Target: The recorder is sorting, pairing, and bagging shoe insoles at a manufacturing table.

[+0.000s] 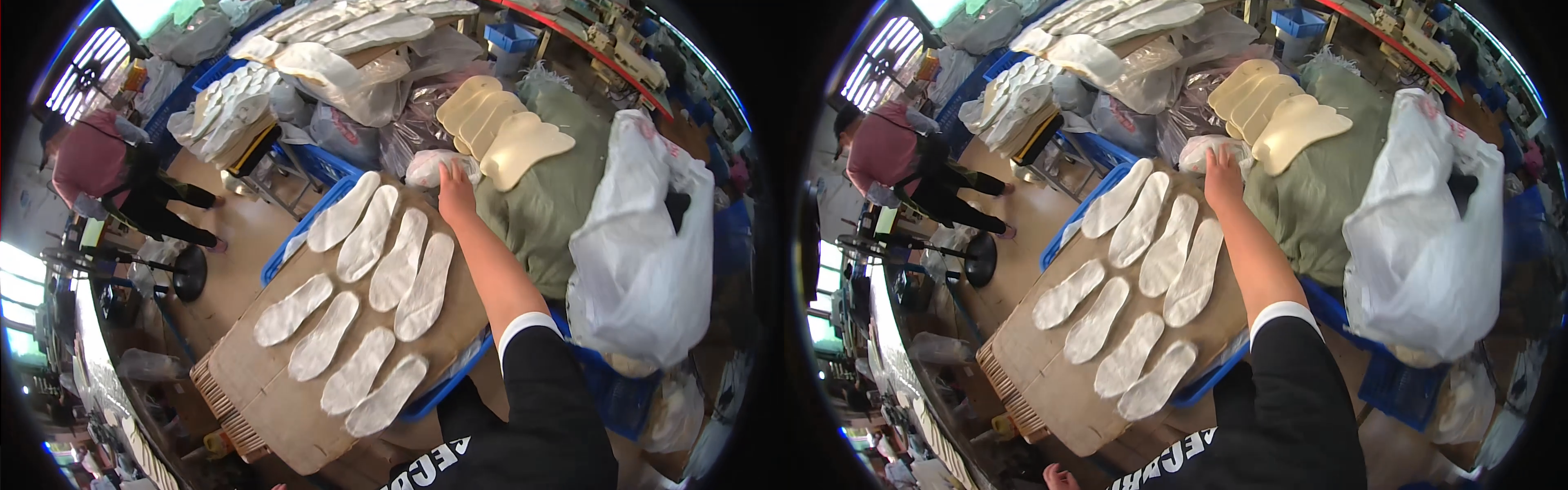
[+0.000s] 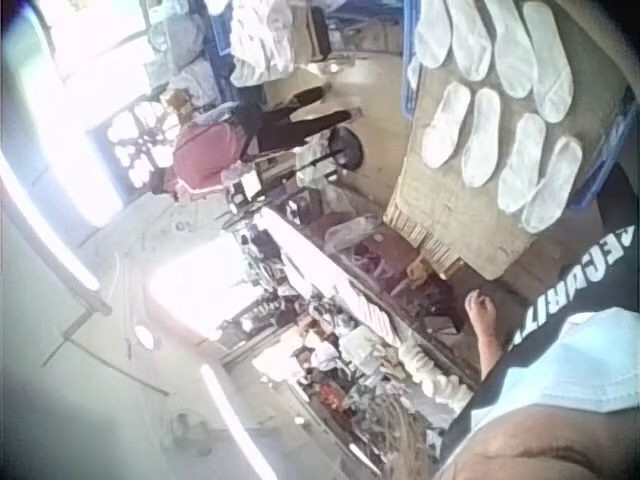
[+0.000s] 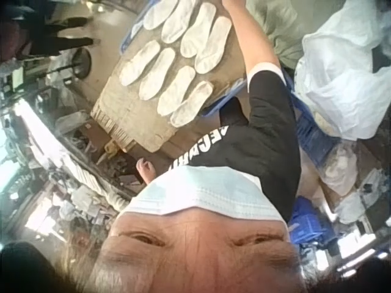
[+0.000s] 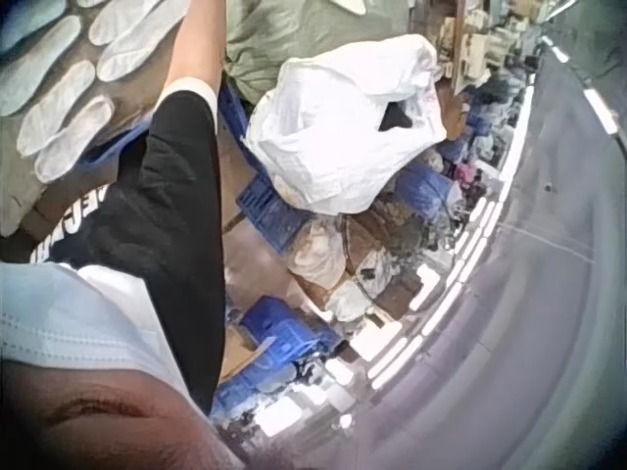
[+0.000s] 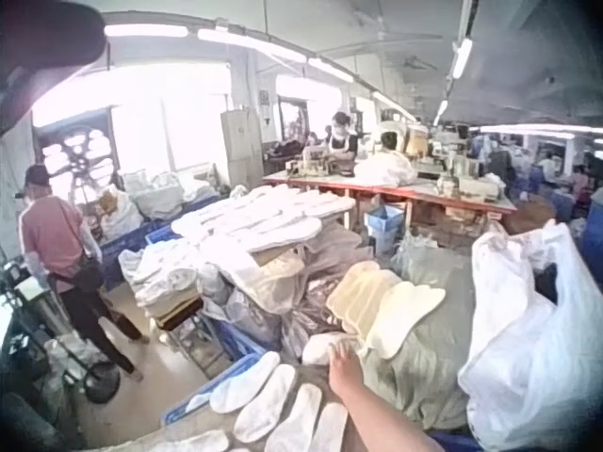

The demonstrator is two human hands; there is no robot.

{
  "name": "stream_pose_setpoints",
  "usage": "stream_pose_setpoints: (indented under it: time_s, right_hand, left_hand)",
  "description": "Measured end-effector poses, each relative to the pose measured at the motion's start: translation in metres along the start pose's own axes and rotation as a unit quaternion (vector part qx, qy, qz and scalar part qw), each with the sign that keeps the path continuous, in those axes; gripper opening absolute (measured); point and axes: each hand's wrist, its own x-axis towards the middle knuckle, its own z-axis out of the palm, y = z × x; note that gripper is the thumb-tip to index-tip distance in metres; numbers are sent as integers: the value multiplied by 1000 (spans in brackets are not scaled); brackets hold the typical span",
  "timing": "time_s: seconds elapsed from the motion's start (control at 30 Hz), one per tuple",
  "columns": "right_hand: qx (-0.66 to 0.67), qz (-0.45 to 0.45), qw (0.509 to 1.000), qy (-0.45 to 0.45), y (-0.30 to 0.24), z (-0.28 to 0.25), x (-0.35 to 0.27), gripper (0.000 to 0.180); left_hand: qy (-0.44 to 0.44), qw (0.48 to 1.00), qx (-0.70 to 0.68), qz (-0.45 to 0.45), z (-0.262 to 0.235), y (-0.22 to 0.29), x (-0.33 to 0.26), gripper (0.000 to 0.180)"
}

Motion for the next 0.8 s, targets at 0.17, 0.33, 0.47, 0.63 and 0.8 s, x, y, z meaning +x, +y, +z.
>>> stream_pose_setpoints:
  time_s: [0.17,0.33,0.47,0.63,0.8]
  right_hand:
    - [-46,-125,989,-59,12,38,36,37]
    - [105,-64,992,4,-11,17,29,8]
    - [146,44,986,61,-4,-24,45,19]
    - [254,149,951,94,5,-136,45,29]
    - [462,206,859,75,18,-234,-6,19]
  left_hand:
    - [-106,983,-46,-146,24,86,51,35]
    - [-137,982,-19,-130,26,114,69,38]
    - [-141,975,-85,-149,34,142,103,31]
    - [-87,961,-230,-126,49,206,171,27]
    - [-82,879,-460,-93,38,332,296,33]
